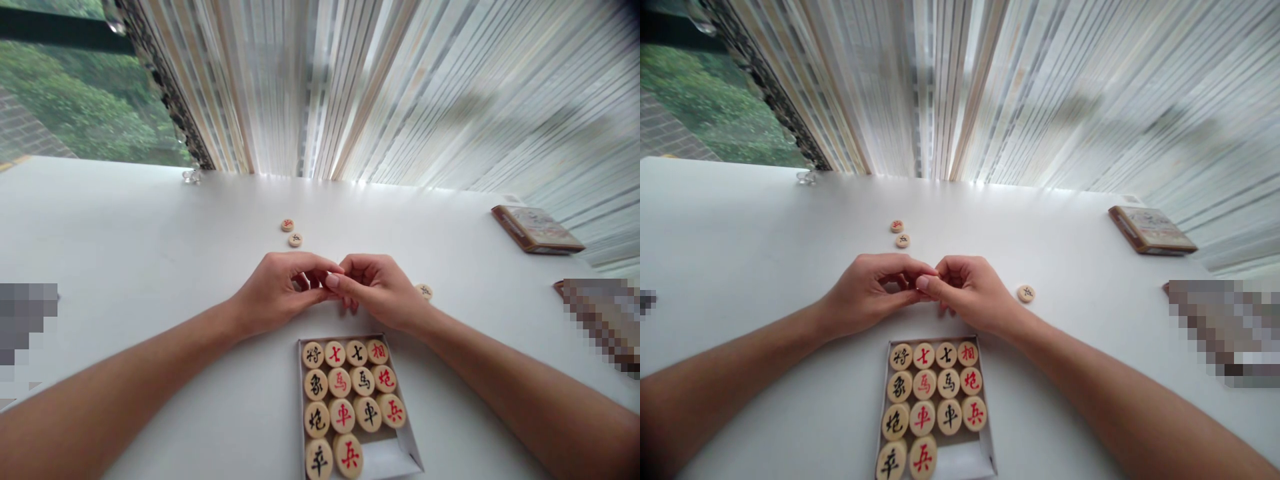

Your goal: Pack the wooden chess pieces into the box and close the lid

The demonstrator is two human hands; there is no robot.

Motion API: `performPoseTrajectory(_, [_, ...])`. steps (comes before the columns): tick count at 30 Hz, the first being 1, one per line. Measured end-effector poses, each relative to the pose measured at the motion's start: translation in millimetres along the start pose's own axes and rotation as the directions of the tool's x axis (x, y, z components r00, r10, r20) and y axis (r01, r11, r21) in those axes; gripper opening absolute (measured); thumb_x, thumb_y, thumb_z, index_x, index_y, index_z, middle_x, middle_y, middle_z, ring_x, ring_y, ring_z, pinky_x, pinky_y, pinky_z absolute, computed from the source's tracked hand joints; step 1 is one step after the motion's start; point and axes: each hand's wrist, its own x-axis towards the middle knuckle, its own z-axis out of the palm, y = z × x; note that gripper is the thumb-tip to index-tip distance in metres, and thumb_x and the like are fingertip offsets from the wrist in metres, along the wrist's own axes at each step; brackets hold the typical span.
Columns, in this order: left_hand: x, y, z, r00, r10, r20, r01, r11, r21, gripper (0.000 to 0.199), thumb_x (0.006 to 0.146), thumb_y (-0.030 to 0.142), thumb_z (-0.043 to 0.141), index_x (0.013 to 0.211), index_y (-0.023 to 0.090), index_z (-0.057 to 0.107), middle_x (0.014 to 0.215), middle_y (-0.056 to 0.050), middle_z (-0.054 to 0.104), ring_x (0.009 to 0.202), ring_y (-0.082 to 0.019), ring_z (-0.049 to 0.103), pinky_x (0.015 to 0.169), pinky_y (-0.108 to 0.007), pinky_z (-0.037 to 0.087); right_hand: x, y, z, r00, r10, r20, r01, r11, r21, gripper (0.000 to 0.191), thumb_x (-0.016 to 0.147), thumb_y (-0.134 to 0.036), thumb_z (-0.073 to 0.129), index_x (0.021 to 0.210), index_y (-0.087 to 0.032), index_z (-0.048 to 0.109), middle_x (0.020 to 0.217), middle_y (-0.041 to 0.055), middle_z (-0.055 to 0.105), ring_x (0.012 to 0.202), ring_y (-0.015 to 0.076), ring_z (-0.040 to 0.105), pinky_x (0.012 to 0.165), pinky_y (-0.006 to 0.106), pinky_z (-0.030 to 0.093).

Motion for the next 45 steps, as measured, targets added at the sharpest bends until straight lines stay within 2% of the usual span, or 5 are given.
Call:
performPoseTrajectory(8, [0.9, -0.2, -2.0, 0.999, -0.035, -0.009, 0.035, 0.998, -0.048, 0.024, 0.09, 0.025, 0.082, 0.111, 0.013, 0.081, 0.09, -0.009, 0.081, 0.079, -0.018, 0.074, 0.069, -0.025, 0.06, 0.6, -2.7, -3.3, 0.997, -0.04, 0.066, 0.035, 0.997, 0.067, 0.046, 0.089, -0.058, 0.082, 0.074, -0.018, 0.068, 0.062, -0.0012, 0.065, 0.053, 0.0103, 0.058, 0.051, 0.023, 0.049])
performPoseTrajectory(13, [0.7, -4.3, -2.3, 0.998, -0.037, -0.049, 0.034, 0.997, -0.074, 0.029, 0.088, 0.026, 0.085, 0.114, 0.013, 0.082, 0.089, -0.008, 0.08, 0.078, -0.017, 0.073, 0.069, -0.024, 0.059, 1.8, -3.2, -7.0, 0.994, -0.021, 0.107, 0.006, 0.99, 0.138, 0.037, 0.085, -0.049, 0.089, 0.083, -0.017, 0.07, 0.07, -0.0004, 0.069, 0.056, 0.0094, 0.059, 0.053, 0.022, 0.049])
performPoseTrajectory(18, [0.2, -4.5, -1.8, 0.998, -0.038, -0.053, 0.035, 0.997, -0.067, 0.03, 0.088, 0.029, 0.086, 0.114, 0.013, 0.082, 0.089, -0.008, 0.08, 0.079, -0.017, 0.073, 0.07, -0.024, 0.058, 1.2, -2.1, -7.3, 0.994, -0.001, 0.112, -0.012, 0.993, 0.114, 0.039, 0.077, -0.045, 0.095, 0.085, -0.017, 0.069, 0.073, -0.0007, 0.07, 0.059, 0.0105, 0.063, 0.053, 0.022, 0.05])
performPoseTrajectory(30, [-0.4, 1.5, -1.0, 1.0, 0.006, -0.002, -0.006, 1.0, -0.001, 0.02, 0.091, 0.023, 0.081, 0.109, 0.013, 0.081, 0.09, -0.008, 0.081, 0.078, -0.016, 0.073, 0.071, -0.024, 0.059, 1.1, -2.1, -5.0, 0.997, -0.014, 0.077, 0.013, 1.0, 0.018, 0.04, 0.086, -0.051, 0.086, 0.076, -0.017, 0.068, 0.062, -0.0024, 0.065, 0.054, 0.0101, 0.059, 0.052, 0.023, 0.049])
performPoseTrajectory(45, [-0.8, 1.9, -0.9, 1.0, 0.013, 0.003, -0.013, 0.999, 0.036, 0.018, 0.093, 0.021, 0.078, 0.11, 0.015, 0.08, 0.092, -0.007, 0.08, 0.078, -0.015, 0.072, 0.07, -0.024, 0.058, 0.0, -1.8, -3.3, 0.998, -0.009, 0.069, 0.008, 1.0, 0.013, 0.045, 0.08, -0.056, 0.091, 0.076, -0.018, 0.067, 0.062, -0.0014, 0.066, 0.054, 0.011, 0.061, 0.05, 0.022, 0.047])
